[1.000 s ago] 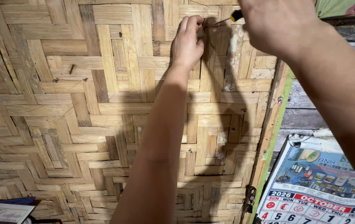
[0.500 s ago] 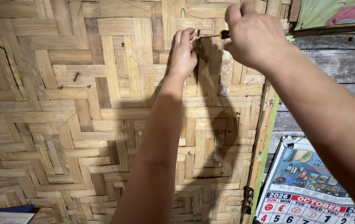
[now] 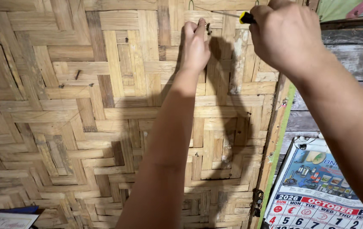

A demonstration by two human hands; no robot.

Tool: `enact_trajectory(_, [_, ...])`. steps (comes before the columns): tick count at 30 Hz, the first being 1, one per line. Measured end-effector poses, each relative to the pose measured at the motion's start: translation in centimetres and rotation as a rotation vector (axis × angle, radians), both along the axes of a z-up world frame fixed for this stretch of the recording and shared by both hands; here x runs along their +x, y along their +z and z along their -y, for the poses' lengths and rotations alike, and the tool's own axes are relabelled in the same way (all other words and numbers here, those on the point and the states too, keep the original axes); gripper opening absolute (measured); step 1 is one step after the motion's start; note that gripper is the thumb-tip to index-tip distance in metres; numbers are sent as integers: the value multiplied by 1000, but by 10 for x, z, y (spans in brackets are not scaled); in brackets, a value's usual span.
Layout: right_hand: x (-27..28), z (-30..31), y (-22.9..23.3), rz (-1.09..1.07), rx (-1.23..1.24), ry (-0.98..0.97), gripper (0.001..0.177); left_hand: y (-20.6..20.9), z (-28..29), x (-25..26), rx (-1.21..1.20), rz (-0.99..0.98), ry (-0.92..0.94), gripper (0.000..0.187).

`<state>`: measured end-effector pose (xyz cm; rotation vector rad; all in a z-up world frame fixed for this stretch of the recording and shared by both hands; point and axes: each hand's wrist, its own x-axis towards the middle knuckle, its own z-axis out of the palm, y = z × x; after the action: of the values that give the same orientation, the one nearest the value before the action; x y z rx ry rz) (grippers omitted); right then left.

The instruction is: The person uses a hammer to tap a screw into a woven bamboo wall, then switches to a screwdriver to tighten the screw. The person repeats the process with a second screw nearby.

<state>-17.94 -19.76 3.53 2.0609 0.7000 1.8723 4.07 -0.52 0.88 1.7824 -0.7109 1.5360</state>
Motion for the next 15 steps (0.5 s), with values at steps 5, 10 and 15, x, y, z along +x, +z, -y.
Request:
enact_trajectory(5, [32,3,3,15,12,64,13,10,2,-4,-1,-59,0,68])
enact_trajectory(10, [46,-2,10,-133,102,43,16,21,0,-24,0,-273,158,60])
enact_trajectory(15, [41,-9,17,-321,272,48,22,20,-3,-28,-13,-274,176,61])
